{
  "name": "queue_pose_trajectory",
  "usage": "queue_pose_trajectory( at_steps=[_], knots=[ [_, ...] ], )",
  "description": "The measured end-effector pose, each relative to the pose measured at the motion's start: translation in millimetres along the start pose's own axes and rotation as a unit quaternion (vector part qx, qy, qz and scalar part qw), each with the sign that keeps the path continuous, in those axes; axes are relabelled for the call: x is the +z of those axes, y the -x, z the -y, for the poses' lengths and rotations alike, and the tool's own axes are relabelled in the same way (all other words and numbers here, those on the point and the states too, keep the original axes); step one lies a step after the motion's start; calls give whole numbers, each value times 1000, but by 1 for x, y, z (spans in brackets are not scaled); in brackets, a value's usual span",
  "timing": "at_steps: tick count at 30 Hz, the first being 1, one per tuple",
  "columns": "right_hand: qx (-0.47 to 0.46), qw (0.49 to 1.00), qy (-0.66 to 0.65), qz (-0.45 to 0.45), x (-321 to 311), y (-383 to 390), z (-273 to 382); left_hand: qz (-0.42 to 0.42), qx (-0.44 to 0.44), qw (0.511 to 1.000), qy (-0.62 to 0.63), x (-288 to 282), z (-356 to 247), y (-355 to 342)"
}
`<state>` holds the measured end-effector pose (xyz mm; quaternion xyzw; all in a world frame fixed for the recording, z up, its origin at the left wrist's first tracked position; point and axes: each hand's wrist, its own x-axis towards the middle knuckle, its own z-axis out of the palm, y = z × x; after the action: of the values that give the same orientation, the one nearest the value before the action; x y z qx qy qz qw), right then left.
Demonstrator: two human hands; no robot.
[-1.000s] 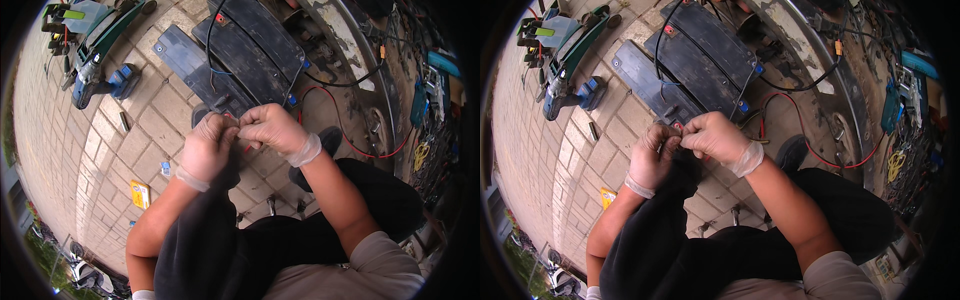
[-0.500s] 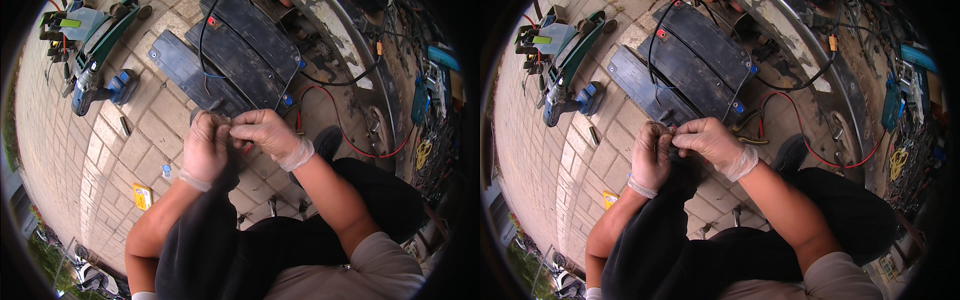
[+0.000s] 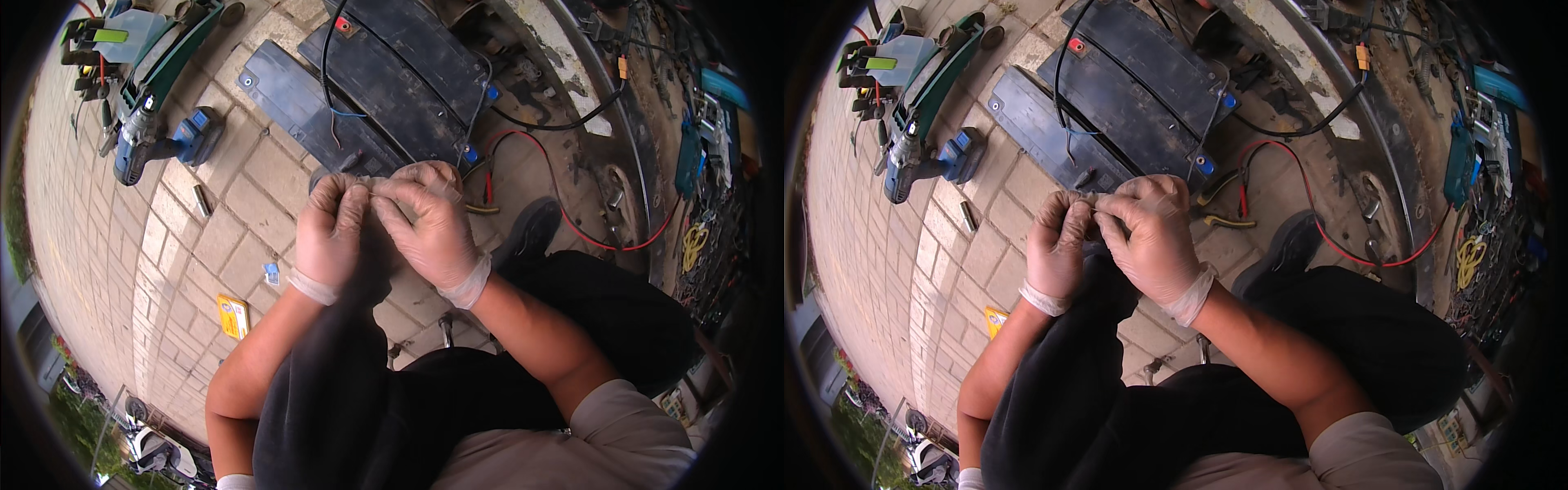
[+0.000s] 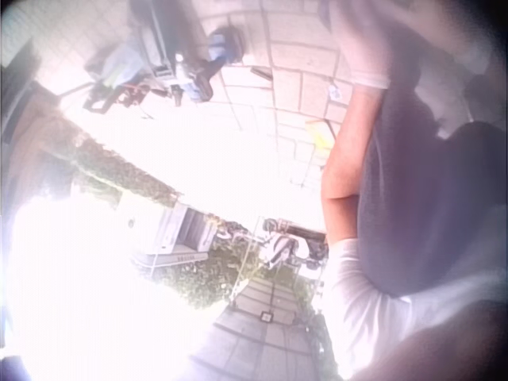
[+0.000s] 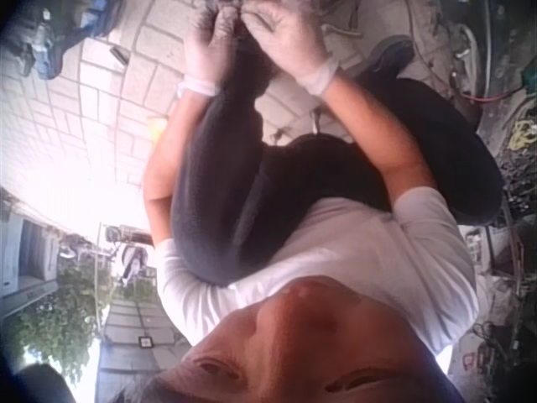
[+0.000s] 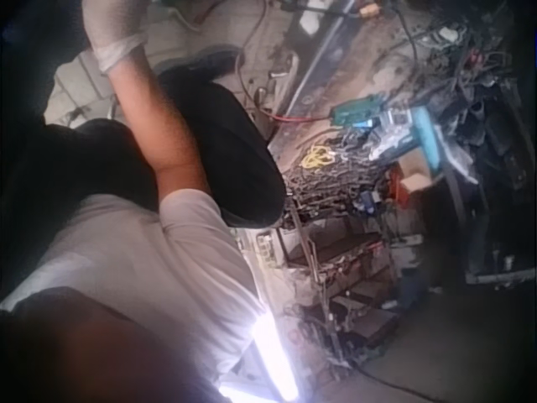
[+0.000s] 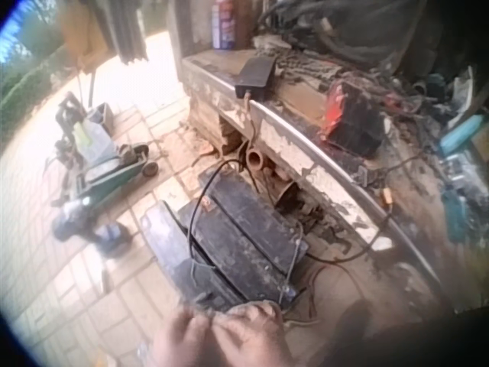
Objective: The person strips the insulation from two wires using pliers, then twists the exposed ends together by hand to join them. The joined wires are held and inspected briefly.
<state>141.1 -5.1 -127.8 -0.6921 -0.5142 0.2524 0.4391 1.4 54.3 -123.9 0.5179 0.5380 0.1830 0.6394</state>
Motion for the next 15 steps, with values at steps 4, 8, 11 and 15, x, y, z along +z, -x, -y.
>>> queue_pose_trajectory(
  at_steps=[4,8,11,15],
  knots=[
    [199,948,-243,51,-4,-3,-2,7,-39,980,194,3,-2,6],
    [283,886,-358,85,-10,-6,-1,52,-62,987,136,-3,-5,4],
    [290,878,-375,73,-9,-7,0,55,-92,988,107,-4,-6,3],
    [317,845,-430,34,-3,-3,5,99,-117,980,129,-2,-8,5]
  ],
)
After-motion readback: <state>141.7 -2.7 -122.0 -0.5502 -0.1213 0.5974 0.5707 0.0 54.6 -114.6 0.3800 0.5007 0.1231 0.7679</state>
